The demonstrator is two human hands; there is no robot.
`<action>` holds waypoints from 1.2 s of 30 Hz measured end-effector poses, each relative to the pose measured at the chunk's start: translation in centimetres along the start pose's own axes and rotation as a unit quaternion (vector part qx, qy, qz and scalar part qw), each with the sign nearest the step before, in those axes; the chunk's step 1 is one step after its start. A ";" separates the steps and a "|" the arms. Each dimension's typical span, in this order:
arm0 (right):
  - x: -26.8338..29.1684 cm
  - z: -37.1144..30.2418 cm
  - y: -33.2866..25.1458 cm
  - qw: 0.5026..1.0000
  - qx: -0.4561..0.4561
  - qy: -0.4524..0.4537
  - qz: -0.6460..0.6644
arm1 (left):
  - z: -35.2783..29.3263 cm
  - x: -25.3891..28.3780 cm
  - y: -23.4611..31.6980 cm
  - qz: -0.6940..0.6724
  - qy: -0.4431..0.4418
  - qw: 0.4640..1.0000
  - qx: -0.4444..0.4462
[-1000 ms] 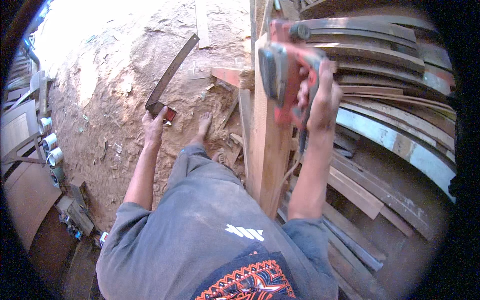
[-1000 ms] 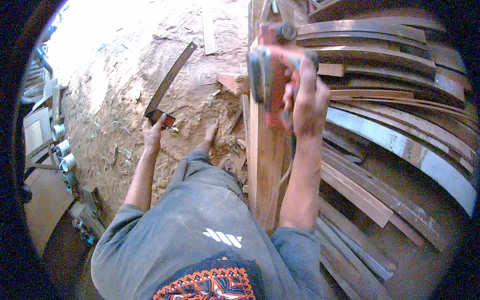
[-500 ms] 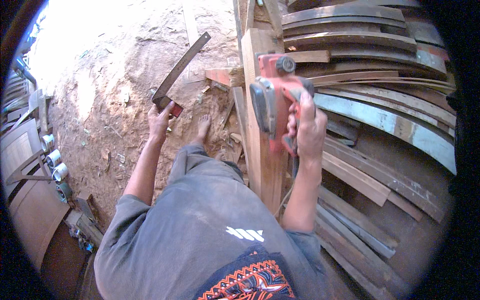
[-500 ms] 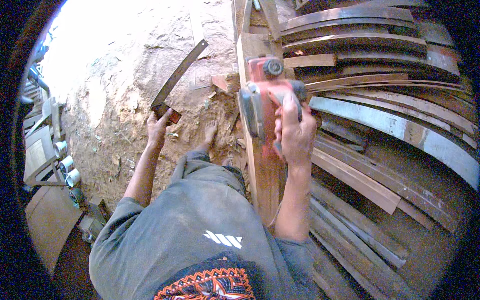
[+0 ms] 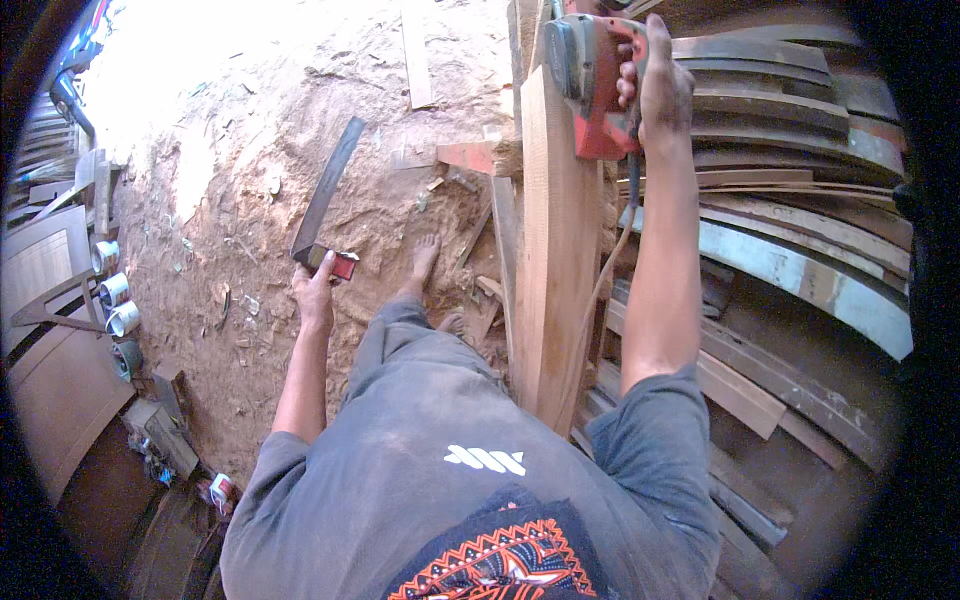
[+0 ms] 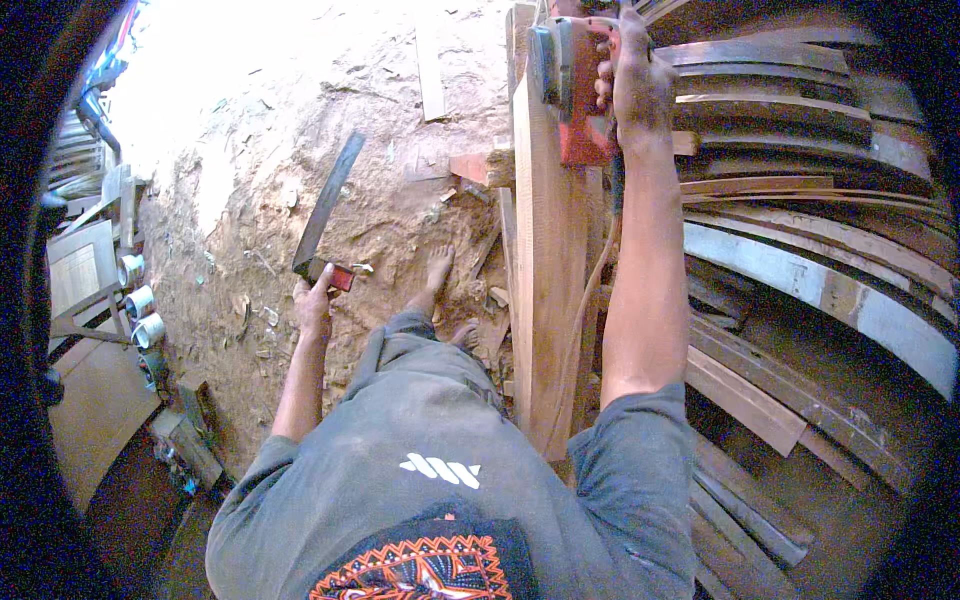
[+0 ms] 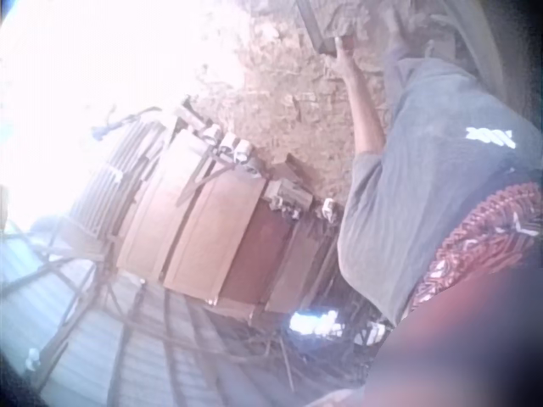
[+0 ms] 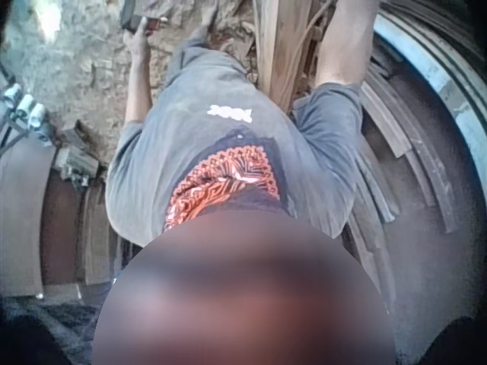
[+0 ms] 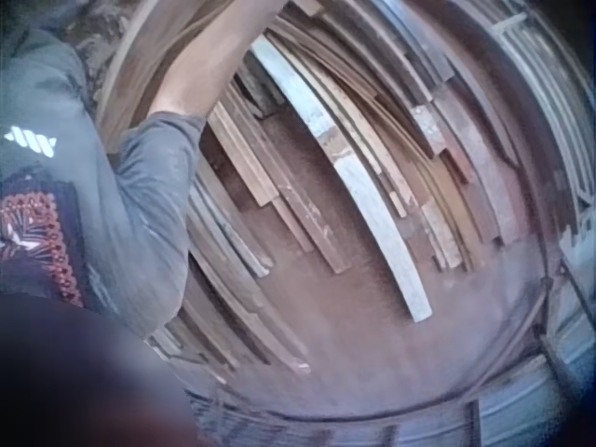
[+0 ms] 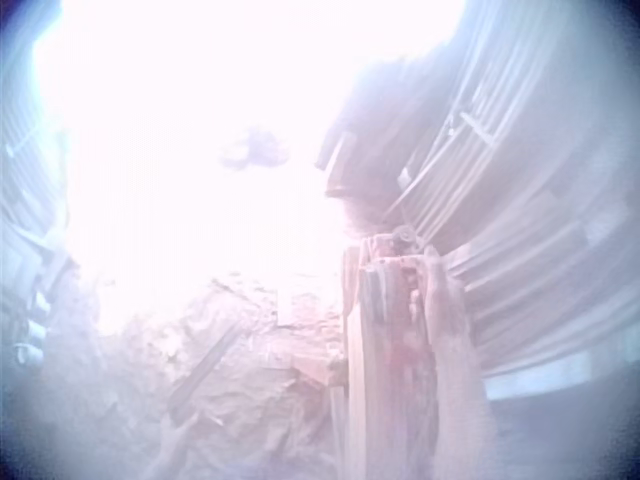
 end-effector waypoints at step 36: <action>15.0 -82.3 25.8 0.914 -0.331 0.199 0.127 | -20.1 -12.3 -12.7 0.090 -0.295 0.947 0.087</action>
Point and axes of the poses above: each hand's wrist, its own z-axis towards the middle knuckle, its own x-axis out of the back of the hand, y = z × x, the point moved 9 cm from there along z, towards the middle knuckle, and after that the axes turned 6 degrees about -y, right-handed, at the moved point
